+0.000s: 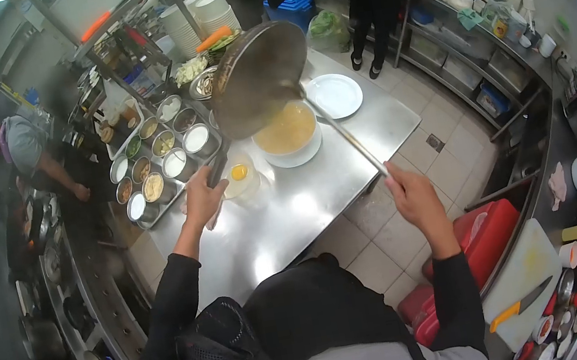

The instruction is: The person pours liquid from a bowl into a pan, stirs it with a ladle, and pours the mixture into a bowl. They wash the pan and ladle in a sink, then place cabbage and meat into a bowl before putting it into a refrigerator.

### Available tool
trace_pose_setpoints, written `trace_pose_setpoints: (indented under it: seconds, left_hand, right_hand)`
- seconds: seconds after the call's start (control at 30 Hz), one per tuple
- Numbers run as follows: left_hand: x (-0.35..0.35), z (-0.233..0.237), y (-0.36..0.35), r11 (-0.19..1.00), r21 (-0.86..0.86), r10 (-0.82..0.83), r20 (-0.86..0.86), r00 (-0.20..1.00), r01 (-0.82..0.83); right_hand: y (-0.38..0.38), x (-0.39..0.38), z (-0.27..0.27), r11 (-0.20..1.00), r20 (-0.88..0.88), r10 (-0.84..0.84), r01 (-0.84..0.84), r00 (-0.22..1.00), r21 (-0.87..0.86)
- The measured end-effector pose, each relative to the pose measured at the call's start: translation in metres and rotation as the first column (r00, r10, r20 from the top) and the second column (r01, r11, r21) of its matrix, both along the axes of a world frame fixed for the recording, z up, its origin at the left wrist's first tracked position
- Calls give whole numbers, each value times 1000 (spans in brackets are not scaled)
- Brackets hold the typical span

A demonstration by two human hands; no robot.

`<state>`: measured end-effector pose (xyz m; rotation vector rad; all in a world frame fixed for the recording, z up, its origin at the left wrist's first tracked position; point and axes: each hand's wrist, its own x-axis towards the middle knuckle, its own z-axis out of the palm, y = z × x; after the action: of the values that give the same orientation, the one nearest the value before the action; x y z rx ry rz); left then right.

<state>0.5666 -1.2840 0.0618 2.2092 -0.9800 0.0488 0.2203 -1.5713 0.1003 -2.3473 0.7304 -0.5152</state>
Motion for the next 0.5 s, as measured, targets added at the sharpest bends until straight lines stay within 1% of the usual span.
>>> trace_pose_setpoints:
  seconds: [0.03, 0.07, 0.1, 0.13, 0.17, 0.23, 0.3, 0.37, 0.4, 0.43, 0.47, 0.5]
  left_hand:
    - [-1, -3, -1, 1000, -1, 9, -5, 1000, -9]
    - [-2, -4, -3, 1000, 2, 18, -56, 998, -18]
    - [-2, -5, -6, 1000, 7, 27, -106, 994, -26]
    - [-2, -6, -8, 999, 10, 33, -109, 993, -32]
    - [-1, -6, -11, 999, 22, 37, -126, 991, -35]
    - [-2, -6, -18, 999, 35, 43, -142, 989, -39]
    - [-6, 3, -27, 994, 62, 100, -140, 985, -92]
    - [2, -4, -30, 994, 39, 109, -170, 979, -104]
    - [6, -7, -30, 994, 18, 112, -197, 974, -111]
    - [10, -11, -30, 992, 24, 122, -201, 972, -120]
    - [9, -8, -30, 997, -45, 60, -175, 983, -69]
    - [7, -5, -29, 993, -114, 2, -143, 990, -18]
  right_hand:
    - [6, -8, -5, 998, -66, 16, -12, 998, 59]
    - [12, -14, -9, 998, -72, 25, -21, 997, 60]
    - [18, -20, -13, 997, -32, 45, -43, 998, 71]
    - [24, -24, -16, 995, 10, 62, -63, 998, 81]
    - [29, -29, -16, 997, 12, 70, -70, 997, 31]
    - [33, -42, -18, 998, 12, 60, -60, 998, 16]
    - [34, -51, -13, 999, 12, 51, -51, 999, -2]
    - [32, -54, -2, 1000, -78, -10, 9, 997, -8]
    - [28, -51, -13, 1000, -81, 0, 0, 997, -5]
    - [23, -47, -31, 996, 62, 30, -35, 998, 78]
    - [23, -42, -35, 984, 203, 46, -80, 978, 160]
    - [23, -39, -34, 982, 197, 58, -92, 979, 167]
